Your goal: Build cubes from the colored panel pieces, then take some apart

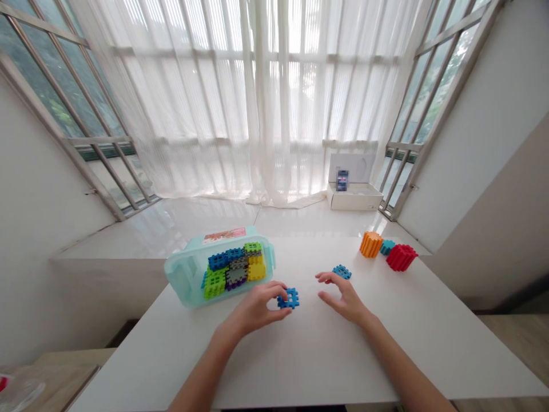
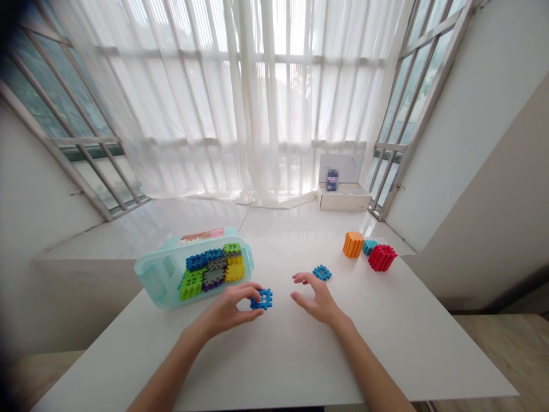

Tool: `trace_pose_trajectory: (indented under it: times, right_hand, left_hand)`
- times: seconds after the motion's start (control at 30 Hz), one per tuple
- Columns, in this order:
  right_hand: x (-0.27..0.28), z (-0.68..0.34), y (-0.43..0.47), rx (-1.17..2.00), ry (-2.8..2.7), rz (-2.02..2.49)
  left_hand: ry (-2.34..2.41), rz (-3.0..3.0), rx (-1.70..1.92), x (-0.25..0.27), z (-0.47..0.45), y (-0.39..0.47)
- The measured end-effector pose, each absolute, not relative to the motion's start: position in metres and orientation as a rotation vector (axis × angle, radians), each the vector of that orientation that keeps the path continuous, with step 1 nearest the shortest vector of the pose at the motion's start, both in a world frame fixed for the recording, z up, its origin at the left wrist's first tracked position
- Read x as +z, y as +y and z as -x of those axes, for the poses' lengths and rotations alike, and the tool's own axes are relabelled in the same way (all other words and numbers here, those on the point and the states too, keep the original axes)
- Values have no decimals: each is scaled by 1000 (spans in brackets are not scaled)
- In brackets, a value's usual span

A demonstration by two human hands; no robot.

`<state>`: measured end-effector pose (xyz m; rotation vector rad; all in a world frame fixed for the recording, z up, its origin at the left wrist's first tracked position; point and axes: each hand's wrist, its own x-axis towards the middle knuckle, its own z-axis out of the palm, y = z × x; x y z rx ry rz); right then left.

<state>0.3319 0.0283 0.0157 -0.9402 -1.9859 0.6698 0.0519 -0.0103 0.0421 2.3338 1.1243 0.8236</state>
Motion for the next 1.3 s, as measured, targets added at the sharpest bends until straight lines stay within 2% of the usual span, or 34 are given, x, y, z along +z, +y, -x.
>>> trace_pose_trajectory:
  times: [0.13,0.23,0.47,0.83,1.07,1.17,1.3]
  right_hand:
    - [1,-354,54,268,-1712,1222]
    - [-14,-366,69,114,-1695,1375]
    - [-27,-370,71,144,-1767,1569]
    - [-21,-369,70,181,-1757,1608]
    - [-14,-368,65,290,-1807,1535]
    - [-5,-359,55,575,-1897,1329]
    - [5,-343,36,947,-1990,957]
  left_hand:
    - [1576,-2374,984,51,0,-11]
    - [1723,-2468,872,57,19,0]
    - [1782,-2590,599,53,16,24]
    - [1840,-2824,687,40,9,34]
    - [1756,-2835,1056,44,-11,11]
    - [1526,-2778,1102,45,-43,-4]
    - [1274,-2566,900,44,-93,-10]
